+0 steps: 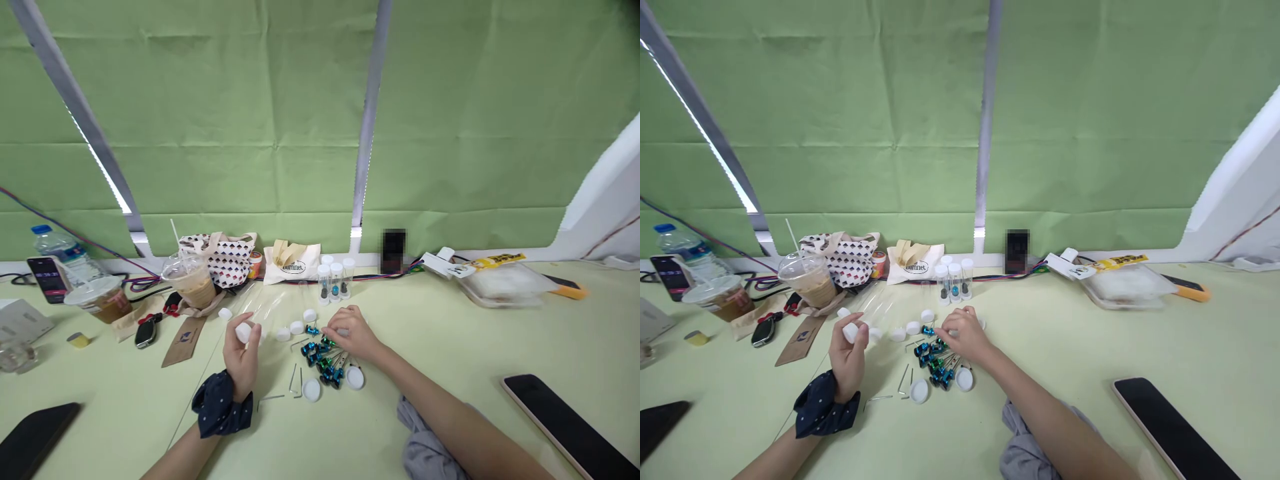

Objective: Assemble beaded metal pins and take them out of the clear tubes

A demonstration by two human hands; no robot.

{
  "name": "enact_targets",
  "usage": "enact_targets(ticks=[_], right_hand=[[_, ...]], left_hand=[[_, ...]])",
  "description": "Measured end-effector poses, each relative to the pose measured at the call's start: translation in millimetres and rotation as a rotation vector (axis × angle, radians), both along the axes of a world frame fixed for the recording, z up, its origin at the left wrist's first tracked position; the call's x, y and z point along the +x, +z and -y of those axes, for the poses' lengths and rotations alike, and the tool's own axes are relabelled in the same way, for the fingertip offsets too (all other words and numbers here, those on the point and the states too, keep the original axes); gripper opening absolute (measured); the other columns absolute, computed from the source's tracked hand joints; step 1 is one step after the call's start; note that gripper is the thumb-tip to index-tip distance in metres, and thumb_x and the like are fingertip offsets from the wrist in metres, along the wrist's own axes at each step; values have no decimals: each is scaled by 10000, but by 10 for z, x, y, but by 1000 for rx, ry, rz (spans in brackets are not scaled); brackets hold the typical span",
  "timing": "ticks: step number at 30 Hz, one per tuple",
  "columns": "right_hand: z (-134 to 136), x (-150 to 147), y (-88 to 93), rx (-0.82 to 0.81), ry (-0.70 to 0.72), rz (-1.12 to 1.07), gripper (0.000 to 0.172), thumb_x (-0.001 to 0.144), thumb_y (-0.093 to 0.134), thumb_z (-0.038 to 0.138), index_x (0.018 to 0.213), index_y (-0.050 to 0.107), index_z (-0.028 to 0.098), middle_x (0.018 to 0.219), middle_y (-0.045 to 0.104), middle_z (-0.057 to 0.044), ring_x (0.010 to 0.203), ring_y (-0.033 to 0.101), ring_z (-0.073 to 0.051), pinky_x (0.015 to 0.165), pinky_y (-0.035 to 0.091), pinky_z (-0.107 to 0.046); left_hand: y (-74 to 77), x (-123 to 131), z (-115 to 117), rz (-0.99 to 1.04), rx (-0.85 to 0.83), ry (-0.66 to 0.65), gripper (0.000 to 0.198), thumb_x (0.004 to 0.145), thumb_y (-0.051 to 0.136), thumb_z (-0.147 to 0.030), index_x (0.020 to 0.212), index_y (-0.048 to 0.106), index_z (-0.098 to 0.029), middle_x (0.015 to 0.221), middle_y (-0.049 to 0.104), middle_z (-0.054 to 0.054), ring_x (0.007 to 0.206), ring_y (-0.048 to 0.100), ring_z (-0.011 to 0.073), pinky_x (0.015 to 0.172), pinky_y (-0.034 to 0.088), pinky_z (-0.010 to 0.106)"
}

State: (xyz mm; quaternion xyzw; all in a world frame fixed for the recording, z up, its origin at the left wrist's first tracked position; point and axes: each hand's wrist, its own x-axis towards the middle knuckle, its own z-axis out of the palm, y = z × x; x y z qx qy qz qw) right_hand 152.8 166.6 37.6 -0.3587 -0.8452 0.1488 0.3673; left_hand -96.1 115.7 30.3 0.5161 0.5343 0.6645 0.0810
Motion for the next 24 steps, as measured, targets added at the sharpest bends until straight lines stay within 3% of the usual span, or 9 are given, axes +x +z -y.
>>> enact_targets(ticks=[3, 4, 7, 10, 13, 16, 21, 24], right_hand=[[-112, 27, -13, -45, -125, -161, 146, 854, 570, 322, 812, 654, 209, 722, 687, -8, 691, 608, -157, 794, 401, -329], [-150, 43, 0, -60, -164, -203, 154, 850, 566, 313, 939, 643, 214, 734, 684, -3, 681, 610, -156, 780, 423, -318], [-259, 98, 72, -36, -260, -224, 440, 856, 526, 282, 1288, 468, 221, 783, 668, 4, 684, 602, -157, 761, 455, -307], [-353, 139, 145, 42, -347, -91, 630, 853, 514, 264, 1436, 275, 233, 831, 636, -10, 730, 583, -177, 753, 453, -316], [-415, 158, 175, 97, -428, 92, 674, 847, 530, 257, 1457, 244, 248, 883, 603, -46, 814, 570, -215, 749, 439, -329], [-433, 168, 165, 135, -460, 179, 582, 853, 531, 251, 1406, 349, 254, 953, 574, -80, 873, 558, -236, 768, 432, -339], [-421, 154, 131, 220, -433, -12, 284, 880, 500, 297, 1145, 509, 192, 1119, 516, -120, 962, 544, -237, 814, 447, -346], [-412, 138, 123, 255, -390, -83, 166, 889, 481, 305, 1002, 508, 186, 1049, 542, -108, 919, 554, -222, 777, 458, -325]], left_hand=[[-19, -19, -26, -166, -12, -21, 352, 819, 591, -379, 1125, 571, -206, 857, 564, 30, 767, 537, 169, 746, 440, 302], [-29, -29, -39, -230, -26, -9, 342, 824, 583, -378, 1124, 584, -214, 888, 565, 39, 799, 536, 182, 770, 432, 317], [-69, -56, -79, -418, -132, 77, 313, 850, 537, -377, 1119, 617, -240, 940, 554, 58, 868, 524, 213, 810, 394, 363], [-107, -66, -103, -563, -276, 170, 318, 874, 492, -370, 1150, 615, -274, 966, 543, 64, 922, 507, 240, 815, 351, 398], [-132, -63, -112, -640, -358, 182, 345, 885, 471, -380, 1198, 590, -299, 1023, 531, 74, 959, 483, 257, 815, 342, 412], [-141, -52, -111, -690, -412, 146, 381, 892, 451, -398, 1254, 549, -333, 1082, 506, 83, 1001, 456, 275, 832, 349, 432], [-121, -19, -95, -730, -455, 70, 426, 918, 382, -408, 1330, 467, -346, 1182, 456, 103, 1103, 412, 302, 878, 346, 473], [-107, -1, -81, -725, -446, 78, 430, 918, 380, -414, 1328, 470, -317, 1226, 430, 112, 1157, 389, 308, 909, 333, 485]])
